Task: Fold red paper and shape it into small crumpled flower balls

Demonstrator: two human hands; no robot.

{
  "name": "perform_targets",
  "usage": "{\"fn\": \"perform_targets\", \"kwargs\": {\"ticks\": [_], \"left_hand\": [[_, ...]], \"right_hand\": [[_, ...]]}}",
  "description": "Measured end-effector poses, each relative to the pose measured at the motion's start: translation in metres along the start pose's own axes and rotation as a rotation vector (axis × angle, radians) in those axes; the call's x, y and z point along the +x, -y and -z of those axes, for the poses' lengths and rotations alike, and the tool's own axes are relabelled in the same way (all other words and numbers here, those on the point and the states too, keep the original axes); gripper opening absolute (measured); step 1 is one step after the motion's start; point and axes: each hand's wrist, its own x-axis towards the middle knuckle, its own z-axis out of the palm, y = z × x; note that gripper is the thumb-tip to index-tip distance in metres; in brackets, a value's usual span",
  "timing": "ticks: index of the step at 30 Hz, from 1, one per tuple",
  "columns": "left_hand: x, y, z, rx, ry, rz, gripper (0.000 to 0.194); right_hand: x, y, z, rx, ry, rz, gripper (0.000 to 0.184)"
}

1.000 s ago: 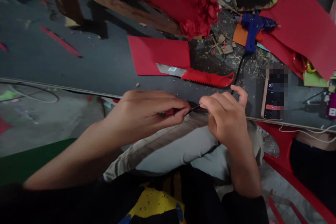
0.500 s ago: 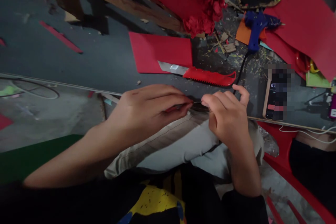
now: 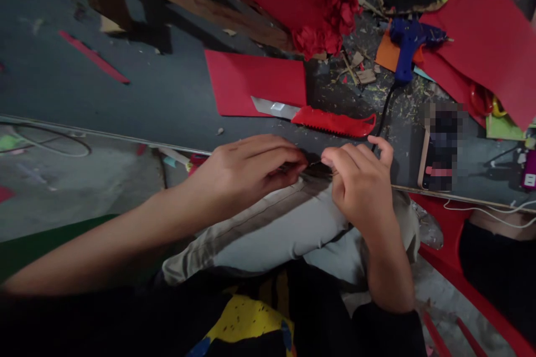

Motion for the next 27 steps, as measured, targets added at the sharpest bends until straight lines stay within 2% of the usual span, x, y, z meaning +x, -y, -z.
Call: {"fn": "perform_targets", "kwargs": {"ticks": [5, 9, 12, 18, 27], "left_hand": [[-0.0005, 0.0038, -0.0029, -0.167, -0.08, 0.127, 0.012], [0.0002, 0.0024, 0.0016, -0.222, -0.07, 0.106, 0.011], [0.0002, 0.001, 0.0033, -0.163, -0.046, 0.044, 0.013], [-0.0014, -0.0013, -0.0029, 0.081, -0.092, -0.042, 0.016], [0.0085, -0.001, -0.0029, 0.237, 0.073, -0.09, 0.023]], "right_hand": [[0.001, 0.0004, 0.0019, 0.028, 0.003, -0.002, 0.02], [0.0009, -0.0017, 0.001, 0.035, 0.021, 0.01, 0.019], [0.0007, -0.0031, 0.0004, 0.035, 0.017, 0.011, 0.019], [0.0004, -0.0042, -0.0006, 0.004, 0.016, 0.006, 0.019], [0.0003, -0.0054, -0.0038, -0.027, -0.007, -0.017, 0.019]]}}
